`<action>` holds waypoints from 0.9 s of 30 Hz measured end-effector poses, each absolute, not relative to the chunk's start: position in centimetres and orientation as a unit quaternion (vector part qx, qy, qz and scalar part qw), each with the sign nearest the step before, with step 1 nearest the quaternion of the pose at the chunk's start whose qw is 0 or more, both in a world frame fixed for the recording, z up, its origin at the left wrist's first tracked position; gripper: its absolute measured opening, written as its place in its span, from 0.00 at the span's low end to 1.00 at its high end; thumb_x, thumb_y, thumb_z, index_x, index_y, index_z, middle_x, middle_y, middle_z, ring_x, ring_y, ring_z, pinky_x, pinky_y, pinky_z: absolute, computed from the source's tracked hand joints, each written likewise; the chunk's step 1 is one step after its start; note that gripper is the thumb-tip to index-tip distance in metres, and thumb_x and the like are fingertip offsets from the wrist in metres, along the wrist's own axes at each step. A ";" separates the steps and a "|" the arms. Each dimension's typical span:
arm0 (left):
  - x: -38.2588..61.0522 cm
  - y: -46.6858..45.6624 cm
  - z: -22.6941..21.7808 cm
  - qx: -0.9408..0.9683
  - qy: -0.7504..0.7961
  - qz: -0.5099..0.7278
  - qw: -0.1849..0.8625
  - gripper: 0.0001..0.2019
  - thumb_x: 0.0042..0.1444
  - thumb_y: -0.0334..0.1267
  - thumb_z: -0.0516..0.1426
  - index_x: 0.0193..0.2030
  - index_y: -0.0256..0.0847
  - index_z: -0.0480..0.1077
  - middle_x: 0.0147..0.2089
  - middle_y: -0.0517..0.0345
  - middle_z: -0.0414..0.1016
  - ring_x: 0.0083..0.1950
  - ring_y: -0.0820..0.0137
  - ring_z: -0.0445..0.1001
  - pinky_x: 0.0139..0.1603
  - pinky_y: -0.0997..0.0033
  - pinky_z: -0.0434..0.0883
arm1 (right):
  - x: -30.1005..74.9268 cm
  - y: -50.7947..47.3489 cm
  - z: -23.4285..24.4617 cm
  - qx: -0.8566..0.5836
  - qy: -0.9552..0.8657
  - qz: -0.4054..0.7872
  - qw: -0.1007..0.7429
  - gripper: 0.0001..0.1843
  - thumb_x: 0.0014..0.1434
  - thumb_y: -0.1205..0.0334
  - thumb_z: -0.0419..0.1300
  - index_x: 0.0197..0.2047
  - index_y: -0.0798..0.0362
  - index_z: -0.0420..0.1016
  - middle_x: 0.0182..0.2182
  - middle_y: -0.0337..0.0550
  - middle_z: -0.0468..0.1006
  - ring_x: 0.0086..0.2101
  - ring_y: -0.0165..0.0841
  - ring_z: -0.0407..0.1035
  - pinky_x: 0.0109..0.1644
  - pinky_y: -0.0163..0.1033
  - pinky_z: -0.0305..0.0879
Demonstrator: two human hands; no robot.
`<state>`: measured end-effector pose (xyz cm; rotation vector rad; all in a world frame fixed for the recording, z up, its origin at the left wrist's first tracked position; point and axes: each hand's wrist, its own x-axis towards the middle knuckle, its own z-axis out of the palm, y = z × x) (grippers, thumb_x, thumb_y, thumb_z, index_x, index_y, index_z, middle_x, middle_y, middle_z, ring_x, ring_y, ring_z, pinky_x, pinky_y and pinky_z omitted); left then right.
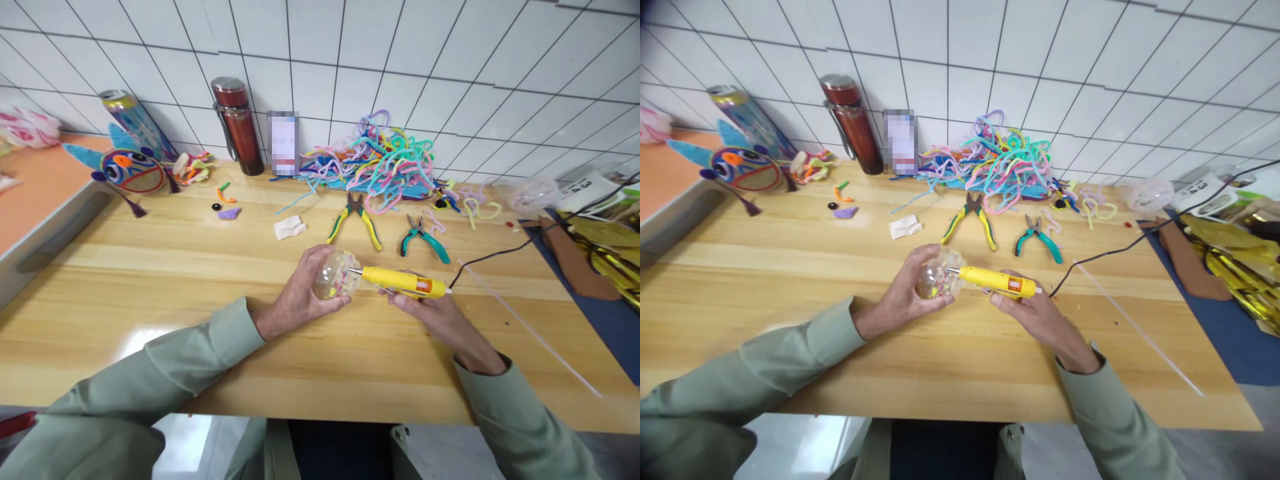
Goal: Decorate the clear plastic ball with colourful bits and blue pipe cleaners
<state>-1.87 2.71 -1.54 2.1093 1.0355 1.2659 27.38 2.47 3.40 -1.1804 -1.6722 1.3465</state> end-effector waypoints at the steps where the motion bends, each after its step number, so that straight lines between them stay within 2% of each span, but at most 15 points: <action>1: -1.9 2.7 -1.5 0.771 0.371 0.461 0.235 0.41 0.61 0.48 0.71 0.75 0.49 0.57 0.71 0.41 0.67 0.74 0.47 0.68 0.75 0.39 0.70 | 27.5 2.4 3.4 -0.456 -0.647 0.510 0.336 0.20 0.61 0.38 0.73 0.43 0.46 0.85 0.37 0.43 0.86 0.38 0.41 0.80 0.42 0.43 0.81; 5: -1.9 2.6 -1.5 0.780 0.349 0.466 0.230 0.43 0.61 0.46 0.71 0.77 0.51 0.54 0.72 0.41 0.66 0.75 0.47 0.67 0.75 0.39 0.70 | 27.8 2.3 3.5 -0.459 -0.666 0.495 0.318 0.19 0.62 0.39 0.72 0.41 0.46 0.84 0.33 0.42 0.83 0.35 0.40 0.77 0.38 0.41 0.78; 19: -1.9 2.5 -1.6 0.781 0.347 0.458 0.243 0.46 0.59 0.45 0.72 0.78 0.53 0.52 0.73 0.41 0.65 0.76 0.44 0.66 0.76 0.35 0.69 | 28.4 2.2 2.9 -0.465 -0.676 0.487 0.300 0.16 0.65 0.42 0.70 0.43 0.45 0.84 0.36 0.43 0.84 0.35 0.40 0.76 0.38 0.41 0.77; 27: -1.8 2.4 -1.5 0.779 0.349 0.458 0.249 0.46 0.60 0.45 0.72 0.78 0.51 0.53 0.74 0.39 0.64 0.77 0.44 0.65 0.76 0.34 0.68 | 28.7 2.1 2.5 -0.473 -0.672 0.485 0.299 0.15 0.65 0.43 0.71 0.45 0.44 0.84 0.35 0.42 0.84 0.35 0.41 0.77 0.39 0.43 0.79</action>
